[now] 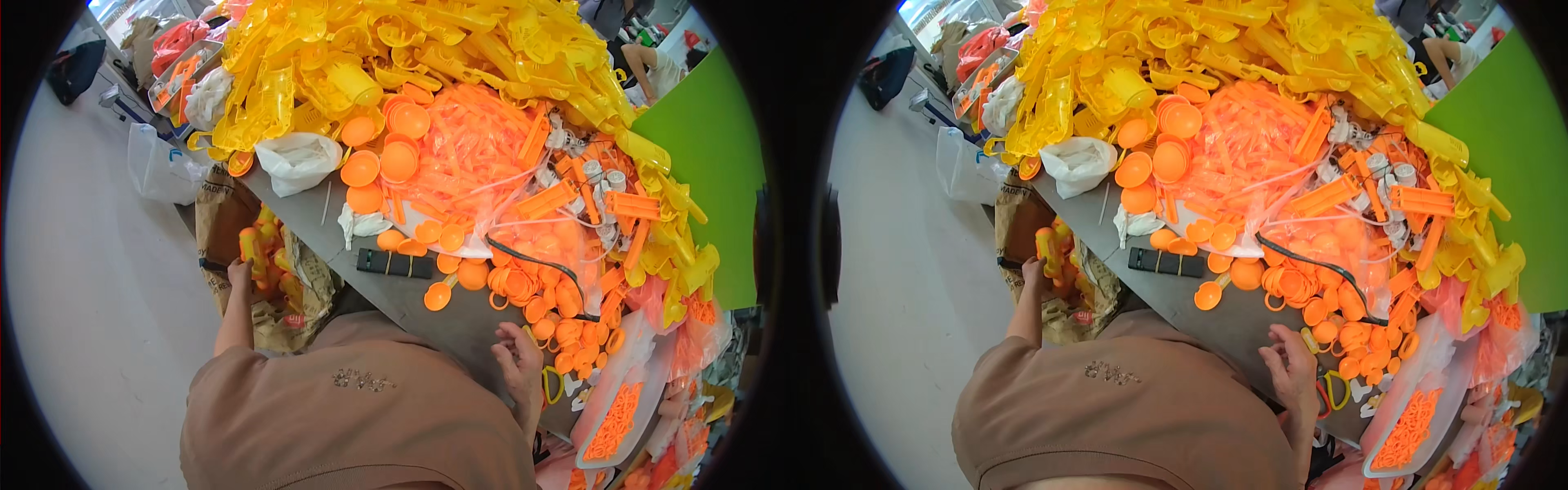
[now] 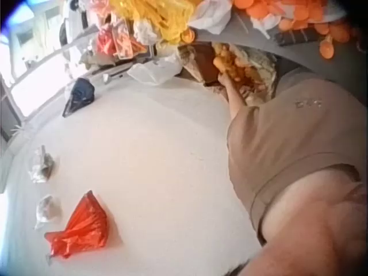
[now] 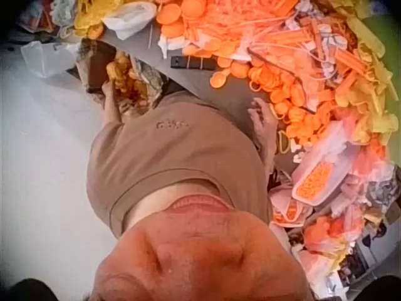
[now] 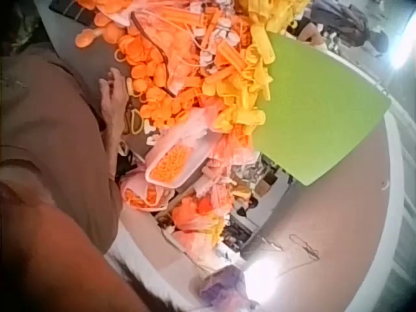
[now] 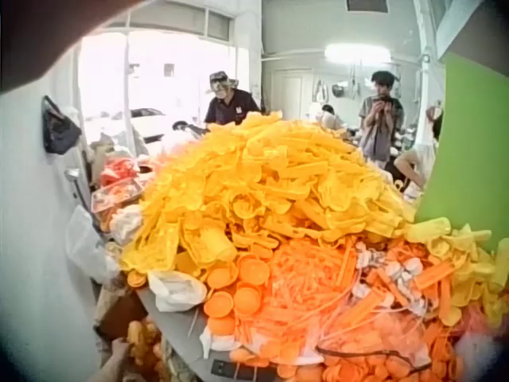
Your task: Assembling components of toy bubble guns at a workstation.
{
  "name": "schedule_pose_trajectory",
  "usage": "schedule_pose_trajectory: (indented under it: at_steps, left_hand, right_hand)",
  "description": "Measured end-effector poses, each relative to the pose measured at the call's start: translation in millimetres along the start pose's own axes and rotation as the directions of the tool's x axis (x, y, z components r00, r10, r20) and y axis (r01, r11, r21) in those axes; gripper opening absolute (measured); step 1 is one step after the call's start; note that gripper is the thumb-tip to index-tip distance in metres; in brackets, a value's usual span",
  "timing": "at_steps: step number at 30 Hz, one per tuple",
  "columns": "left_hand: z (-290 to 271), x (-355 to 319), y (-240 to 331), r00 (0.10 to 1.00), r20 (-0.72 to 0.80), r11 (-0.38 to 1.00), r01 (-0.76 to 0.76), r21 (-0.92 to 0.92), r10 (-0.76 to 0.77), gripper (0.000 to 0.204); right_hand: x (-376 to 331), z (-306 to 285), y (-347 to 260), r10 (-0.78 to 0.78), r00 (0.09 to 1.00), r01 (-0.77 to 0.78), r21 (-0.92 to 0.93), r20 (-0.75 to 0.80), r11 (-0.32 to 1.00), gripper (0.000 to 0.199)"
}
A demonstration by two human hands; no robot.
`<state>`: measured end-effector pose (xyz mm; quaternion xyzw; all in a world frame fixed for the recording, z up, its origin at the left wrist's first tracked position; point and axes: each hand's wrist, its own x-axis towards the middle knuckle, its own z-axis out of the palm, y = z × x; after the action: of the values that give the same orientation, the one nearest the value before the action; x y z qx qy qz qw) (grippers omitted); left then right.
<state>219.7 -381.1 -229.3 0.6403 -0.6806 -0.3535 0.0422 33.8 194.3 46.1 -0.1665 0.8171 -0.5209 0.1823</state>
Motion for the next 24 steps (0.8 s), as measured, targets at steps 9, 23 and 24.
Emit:
schedule_pose_trajectory:
  at_steps: [9,23,24]
  left_hand:
    - [-68.2,-123.8,221.6,0.612,-0.572,0.465,-0.789,-0.401,0.546,0.019]
    - [-1.6,-277.3,364.3,-0.127,-0.168,-0.174,-0.936,-0.306,0.978,0.016]
    - [3.6,-283.0,366.6,-0.137,-0.166,-0.184,-0.931,-0.314,0.977,0.016]
  right_hand:
    - [-40.7,-6.7,28.5,0.16,0.963,-0.172,-0.04,-0.218,0.984,0.025]
    - [-57.9,-9.4,63.5,-0.299,0.776,-0.217,-0.68,-0.556,0.7,0.027]
    - [-58.3,-11.2,64.0,-0.303,0.776,-0.214,-0.683,-0.554,0.698,0.027]
